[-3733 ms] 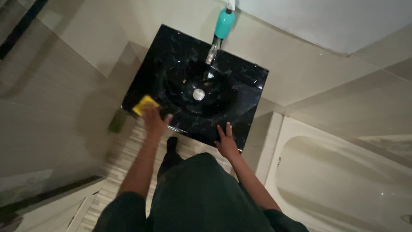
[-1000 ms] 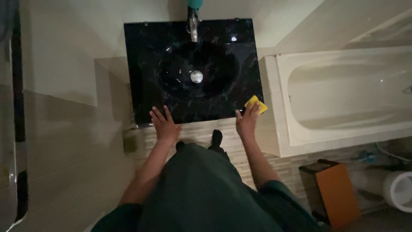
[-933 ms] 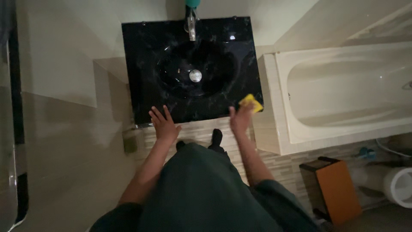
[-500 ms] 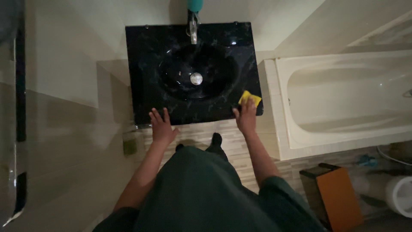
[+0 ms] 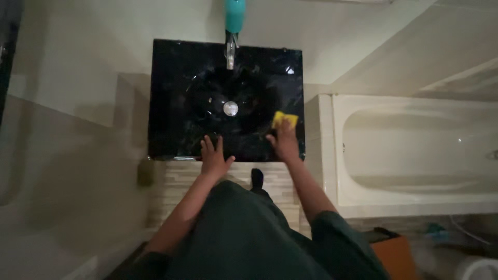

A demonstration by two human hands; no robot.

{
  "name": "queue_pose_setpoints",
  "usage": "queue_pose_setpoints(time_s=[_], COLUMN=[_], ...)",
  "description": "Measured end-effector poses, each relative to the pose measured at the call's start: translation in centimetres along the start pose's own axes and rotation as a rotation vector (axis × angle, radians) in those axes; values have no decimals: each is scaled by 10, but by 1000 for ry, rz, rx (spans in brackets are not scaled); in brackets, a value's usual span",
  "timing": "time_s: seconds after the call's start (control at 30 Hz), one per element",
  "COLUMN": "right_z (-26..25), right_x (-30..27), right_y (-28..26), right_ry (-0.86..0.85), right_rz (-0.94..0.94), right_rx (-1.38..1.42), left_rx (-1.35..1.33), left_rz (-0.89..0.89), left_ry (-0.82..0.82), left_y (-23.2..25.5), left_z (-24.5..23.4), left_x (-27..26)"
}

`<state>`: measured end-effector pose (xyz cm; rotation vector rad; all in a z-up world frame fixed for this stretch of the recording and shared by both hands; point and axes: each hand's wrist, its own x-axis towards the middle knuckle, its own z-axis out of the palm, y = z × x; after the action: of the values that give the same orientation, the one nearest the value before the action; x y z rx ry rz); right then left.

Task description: The person wipes a black bathroom sink countertop and basin with a yellow sponge. They repeatedly scrub the surface around the faucet and inside the sink bowl, moving the sponge in circular and back-and-forth motions.

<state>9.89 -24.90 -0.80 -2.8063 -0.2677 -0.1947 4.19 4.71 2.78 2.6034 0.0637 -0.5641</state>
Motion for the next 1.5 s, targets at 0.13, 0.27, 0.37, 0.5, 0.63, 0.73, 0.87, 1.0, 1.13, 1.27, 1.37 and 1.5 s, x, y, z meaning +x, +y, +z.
queue_pose_setpoints(time_s=[0.13,0.27,0.37,0.5,0.63,0.73,0.87,1.0,1.13,1.27,1.37,1.5], right_z=[-10,-29,-49,-49,-35,-37,-50,-44,-23,-2,13,35], right_x=[2,-71,-98,-56,51,90,47,49,167,237,229,238], right_y=[7,-8,13,53,81,72,39,54,101,107,77,30], right_ry=[-88,-300,-327,-256,-134,-149,-461,-571,-364,-145,-148,-77], right_rz=[5,-132,-156,-66,-78,-117,-308,-508,-350,-162,-276,-381], right_rx=[35,43,-11,-24,-1,-39,-19,-56,-162,-62,-72,-35], left_rx=[31,1,54,58,60,45,31,79,101,54,83,61], left_rz=[-61,-108,-206,-257,-266,-275,-308,-332,-350,-372,-391,-369], left_ry=[-42,4,-59,-74,2,24,-6,-40,-52,-95,-109,-124], left_y=[34,63,77,94,98,96,96,99,102,108,110,109], left_z=[14,20,19,14,20,25,23,22,15,11,5,4], left_x=[5,11,12,14,15,13,20,21,21,17,18,17])
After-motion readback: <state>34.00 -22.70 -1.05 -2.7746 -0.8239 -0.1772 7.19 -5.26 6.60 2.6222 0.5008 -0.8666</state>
